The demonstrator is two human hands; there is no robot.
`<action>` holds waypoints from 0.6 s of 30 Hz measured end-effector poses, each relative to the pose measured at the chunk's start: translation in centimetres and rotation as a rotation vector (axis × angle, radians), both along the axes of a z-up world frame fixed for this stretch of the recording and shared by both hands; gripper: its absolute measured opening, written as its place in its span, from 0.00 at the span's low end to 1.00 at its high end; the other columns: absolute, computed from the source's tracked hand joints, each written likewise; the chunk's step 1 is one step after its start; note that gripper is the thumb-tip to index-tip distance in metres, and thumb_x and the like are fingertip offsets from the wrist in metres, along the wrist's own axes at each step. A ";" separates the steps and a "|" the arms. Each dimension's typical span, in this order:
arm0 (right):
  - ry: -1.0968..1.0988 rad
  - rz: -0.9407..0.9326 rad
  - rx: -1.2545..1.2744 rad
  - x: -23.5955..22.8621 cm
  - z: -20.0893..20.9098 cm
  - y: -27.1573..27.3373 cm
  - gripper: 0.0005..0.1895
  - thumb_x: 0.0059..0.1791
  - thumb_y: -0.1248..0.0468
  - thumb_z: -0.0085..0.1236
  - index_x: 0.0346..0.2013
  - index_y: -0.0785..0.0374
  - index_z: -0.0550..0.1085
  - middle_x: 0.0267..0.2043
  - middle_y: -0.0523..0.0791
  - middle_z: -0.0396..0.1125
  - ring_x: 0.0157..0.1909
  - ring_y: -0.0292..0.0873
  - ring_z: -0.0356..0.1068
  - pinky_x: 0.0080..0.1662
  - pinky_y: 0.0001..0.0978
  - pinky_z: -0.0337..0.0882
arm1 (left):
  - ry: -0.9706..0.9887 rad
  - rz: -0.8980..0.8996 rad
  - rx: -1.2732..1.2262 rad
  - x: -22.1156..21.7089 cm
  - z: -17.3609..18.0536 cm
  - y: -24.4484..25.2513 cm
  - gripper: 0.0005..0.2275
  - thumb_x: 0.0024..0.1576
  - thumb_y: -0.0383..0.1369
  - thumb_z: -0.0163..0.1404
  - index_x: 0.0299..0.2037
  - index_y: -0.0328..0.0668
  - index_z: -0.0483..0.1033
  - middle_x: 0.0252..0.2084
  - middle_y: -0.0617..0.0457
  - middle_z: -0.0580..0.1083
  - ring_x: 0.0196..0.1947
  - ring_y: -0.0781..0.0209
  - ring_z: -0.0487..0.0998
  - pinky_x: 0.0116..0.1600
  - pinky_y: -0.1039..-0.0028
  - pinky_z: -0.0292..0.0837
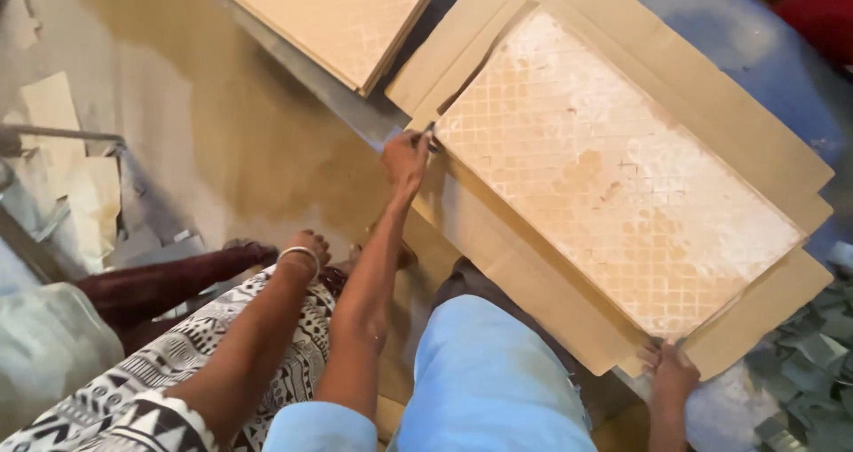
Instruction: The person lifts flat patterned tile sheets and places them into cardboard boxes, folding the box flaps around them. They also pick up small dark green cut pieces from a pile on the table and handle stacks of cardboard sheets while working alongside another person.
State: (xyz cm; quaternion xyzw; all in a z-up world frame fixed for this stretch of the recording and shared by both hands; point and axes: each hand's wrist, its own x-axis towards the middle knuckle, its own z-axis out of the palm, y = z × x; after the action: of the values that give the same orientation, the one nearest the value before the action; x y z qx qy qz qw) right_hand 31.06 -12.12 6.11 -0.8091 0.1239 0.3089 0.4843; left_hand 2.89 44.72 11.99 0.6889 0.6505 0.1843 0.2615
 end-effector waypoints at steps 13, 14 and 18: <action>0.116 0.032 -0.149 1.7 -2.2 -2.6 0.13 0.57 0.59 0.56 0.46 0.67 0.76 0.40 0.49 0.76 0.34 0.40 0.75 0.28 0.31 0.62 | 0.262 -0.456 -0.289 0.2 -2.5 5.1 0.16 0.58 0.46 0.57 0.37 0.40 0.84 0.36 0.39 0.80 0.39 0.39 0.81 0.45 0.52 0.73; 0.111 0.116 -0.242 1.8 -1.1 -1.8 0.14 0.56 0.58 0.55 0.48 0.66 0.76 0.40 0.49 0.76 0.34 0.40 0.75 0.30 0.32 0.66 | 0.223 -0.477 -0.204 0.1 -3.7 5.1 0.14 0.58 0.44 0.56 0.37 0.41 0.84 0.35 0.38 0.79 0.38 0.37 0.80 0.43 0.52 0.72; 0.119 0.158 -0.293 3.5 -4.2 -4.4 0.19 0.54 0.57 0.53 0.53 0.70 0.73 0.40 0.50 0.78 0.37 0.46 0.77 0.34 0.40 0.74 | 0.168 -0.459 -0.276 -0.1 -5.0 5.3 0.15 0.62 0.44 0.52 0.36 0.40 0.84 0.28 0.41 0.79 0.31 0.42 0.81 0.39 0.54 0.73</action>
State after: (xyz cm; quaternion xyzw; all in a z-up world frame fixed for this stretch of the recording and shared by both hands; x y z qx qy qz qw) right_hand 34.53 -16.52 1.86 -0.8586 0.1321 0.3720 0.3272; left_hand 2.83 50.03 6.96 0.7888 0.5158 -0.0279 0.3332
